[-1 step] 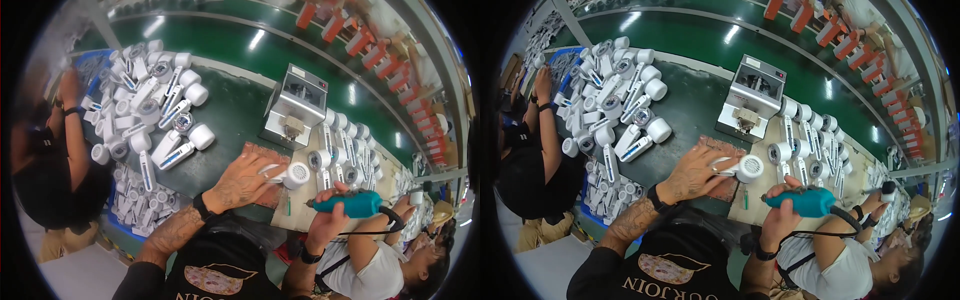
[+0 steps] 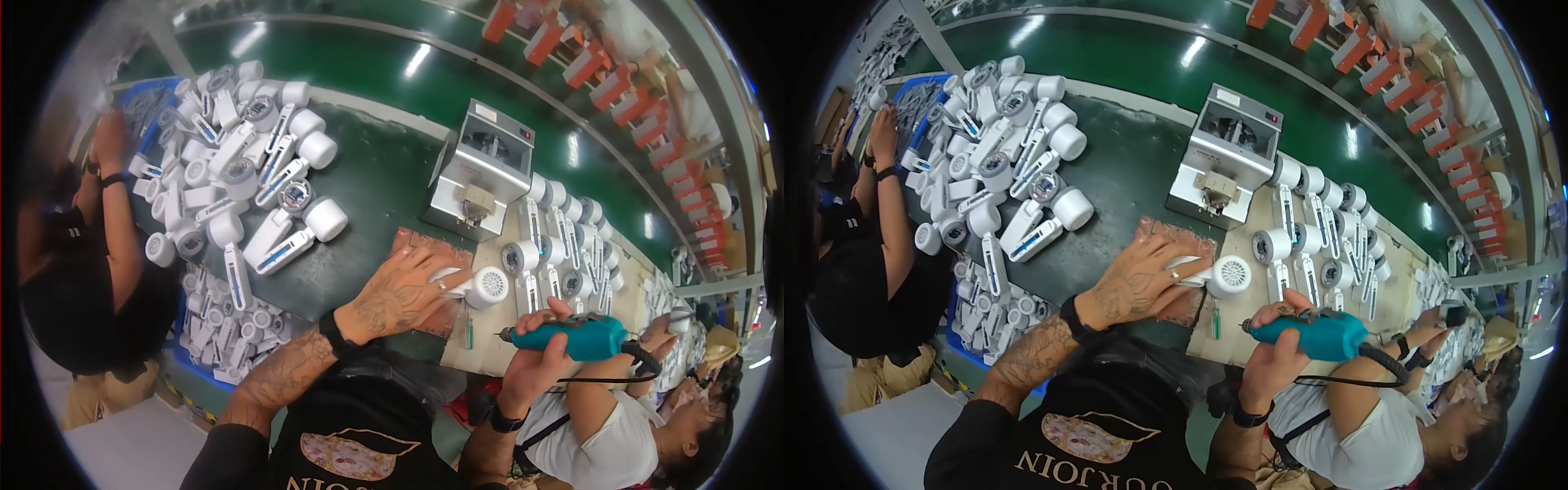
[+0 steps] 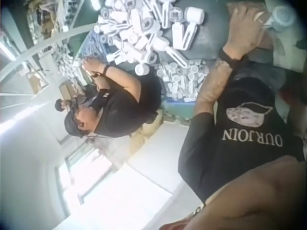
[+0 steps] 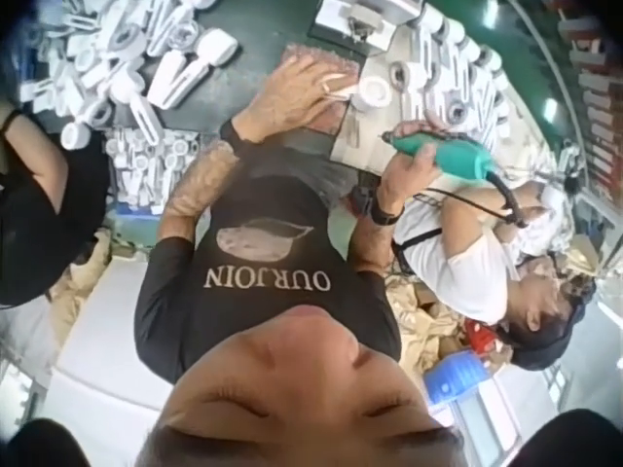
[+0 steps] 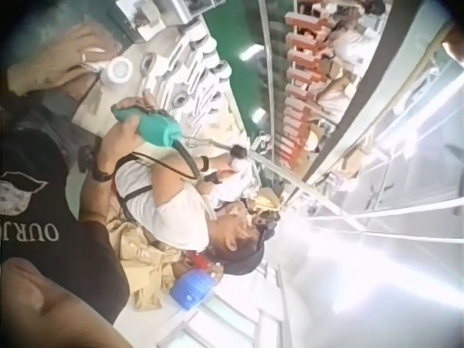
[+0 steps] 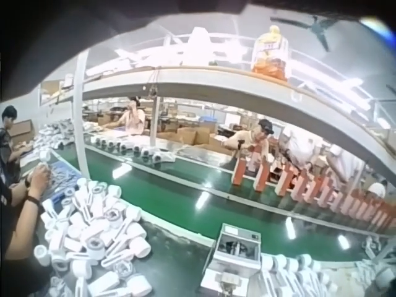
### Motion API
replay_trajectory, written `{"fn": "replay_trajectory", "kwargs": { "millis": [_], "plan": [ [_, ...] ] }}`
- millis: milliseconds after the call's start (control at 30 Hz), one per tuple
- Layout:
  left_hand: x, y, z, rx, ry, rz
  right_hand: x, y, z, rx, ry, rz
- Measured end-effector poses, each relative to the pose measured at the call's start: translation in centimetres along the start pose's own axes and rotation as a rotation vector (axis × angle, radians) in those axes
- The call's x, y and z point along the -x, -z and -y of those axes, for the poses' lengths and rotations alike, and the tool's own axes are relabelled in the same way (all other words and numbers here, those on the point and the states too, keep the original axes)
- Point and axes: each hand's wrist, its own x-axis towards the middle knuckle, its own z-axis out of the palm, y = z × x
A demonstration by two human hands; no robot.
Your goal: The person picks up a white fan, places it on a block, and uses a power tool to drive a screw into it. They then fit a battery and a cover into the fan and drive another screw into the casing.
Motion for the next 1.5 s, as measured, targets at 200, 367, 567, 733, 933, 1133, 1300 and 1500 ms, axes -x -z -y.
{"fn": "replay_trajectory", "kwargs": {
  "millis": [200, 367, 567, 733, 933, 1133, 1300, 1500],
  "plan": [
    [-0.8, -1.2, 0.4, -0.008, -0.04, 0.185, 0.5, -1.8, 0.3, 0.109, 0.095, 0.0],
    [-0.9, -2.0, 0.3, 0.092, 0.033, 0.001, -1.5, -4.0, -1.7, 0.072, 0.092, 0.042],
    [-0.8, -1.7, 0.3, 0.139, 0.084, 0.064, -2.3, -4.8, -3.0, 0.071, 0.064, 0.073],
    [-0.5, -1.9, 0.3, 0.136, 0.092, 0.053, -2.4, -5.3, -3.1, 0.062, 0.059, 0.075],
    [-0.6, -1.8, 0.5, 0.075, 0.061, 0.027, -2.4, -5.3, -4.0, 0.073, 0.036, 0.094],
    [-1.0, -2.3, 0.4, 0.106, 0.064, 0.013, -2.6, -5.3, -4.5, 0.034, 0.028, 0.102],
    [-0.9, -1.9, 0.4, 0.064, 0.063, -0.008, -2.5, -5.1, -5.0, 0.018, 0.007, 0.084],
    [0.2, -2.3, -0.3, -0.133, -0.155, -0.143, -0.9, -3.6, -2.9, -0.022, -0.104, -0.068]
  ]
}}
